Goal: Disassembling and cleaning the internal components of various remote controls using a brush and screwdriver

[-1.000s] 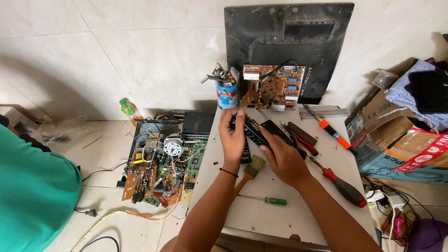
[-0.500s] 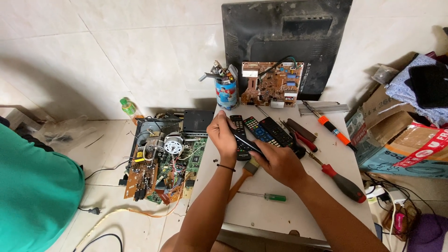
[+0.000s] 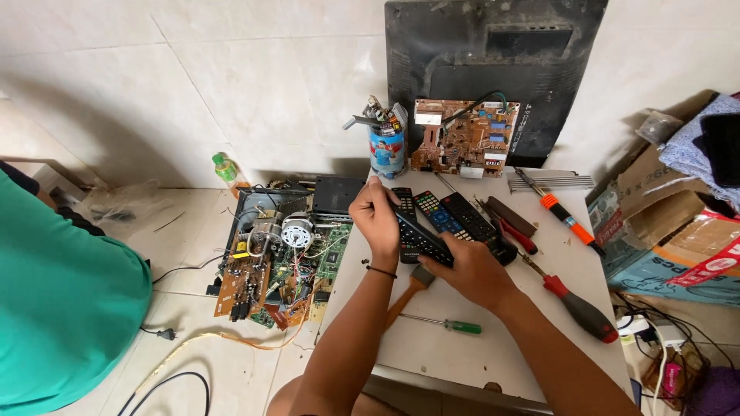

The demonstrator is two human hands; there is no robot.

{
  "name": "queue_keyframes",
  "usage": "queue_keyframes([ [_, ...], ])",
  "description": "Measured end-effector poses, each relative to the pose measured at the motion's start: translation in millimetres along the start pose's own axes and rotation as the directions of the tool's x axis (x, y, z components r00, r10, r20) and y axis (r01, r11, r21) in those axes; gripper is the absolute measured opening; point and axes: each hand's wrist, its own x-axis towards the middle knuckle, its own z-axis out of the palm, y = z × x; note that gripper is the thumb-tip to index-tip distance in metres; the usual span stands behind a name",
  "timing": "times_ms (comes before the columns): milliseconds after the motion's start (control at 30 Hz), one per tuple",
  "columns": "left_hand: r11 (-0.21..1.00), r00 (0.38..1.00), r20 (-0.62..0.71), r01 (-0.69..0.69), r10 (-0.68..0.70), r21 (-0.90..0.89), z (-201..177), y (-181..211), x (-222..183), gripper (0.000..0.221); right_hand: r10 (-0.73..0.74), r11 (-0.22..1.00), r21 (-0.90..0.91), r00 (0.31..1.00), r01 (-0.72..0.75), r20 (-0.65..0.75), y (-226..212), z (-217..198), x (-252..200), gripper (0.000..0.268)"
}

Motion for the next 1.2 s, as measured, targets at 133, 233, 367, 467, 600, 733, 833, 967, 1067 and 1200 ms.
queue_keyframes([
  [133, 1.0, 0.998, 0.061, 0.018, -0.016, -0.023, 0, 3, 5, 0.057, 0.11, 0.976, 0.192, 0.994, -0.105, -0.015, -13, -10, 4, 0.033],
  [233, 0.994, 0.989, 0.135, 0.075, -0.064, -0.075, 2, 4, 7, 0.061, 0.222, 0.917, 0.32, 0.971, -0.238, 0.084, -16, -13, 4, 0.027],
  [367, 0.993, 0.977, 0.179, 0.115, -0.115, 0.01, -1, 4, 8, 0.062, 0.262, 0.885, 0.351, 0.951, -0.305, 0.167, -14, -17, 5, 0.024],
  [467, 0.991, 0.975, 0.182, 0.119, -0.129, 0.069, -4, 5, 6, 0.064, 0.274, 0.868, 0.375, 0.943, -0.326, 0.187, -10, -17, 6, 0.029],
  [600, 0.983, 0.973, 0.172, 0.132, -0.153, 0.132, -6, 3, 6, 0.064, 0.282, 0.872, 0.366, 0.945, -0.325, 0.168, -8, -12, 5, 0.029],
  [733, 0.973, 0.971, 0.158, 0.155, -0.182, 0.168, -5, 8, 7, 0.065, 0.27, 0.829, 0.455, 0.946, -0.324, 0.181, -11, -9, 7, 0.031],
  [833, 0.983, 0.963, 0.216, 0.136, -0.16, 0.122, 0, 7, 1, 0.05, 0.264, 0.726, 0.612, 0.949, -0.313, 0.172, 0, -7, 5, 0.028],
  [967, 0.962, 0.898, 0.365, 0.272, -0.247, -0.019, 2, -16, -10, 0.032, 0.266, 0.643, 0.717, 0.956, -0.269, 0.12, 5, -9, 7, 0.035],
  [1067, 0.939, 0.856, 0.424, 0.341, -0.295, -0.036, 4, -16, -12, 0.034, 0.267, 0.631, 0.732, 0.958, -0.256, 0.105, 10, -8, 6, 0.036],
  [1200, 0.945, 0.87, 0.405, 0.325, -0.281, -0.043, 3, -20, -12, 0.038, 0.253, 0.67, 0.69, 0.958, -0.274, 0.134, 5, -12, 4, 0.043],
])
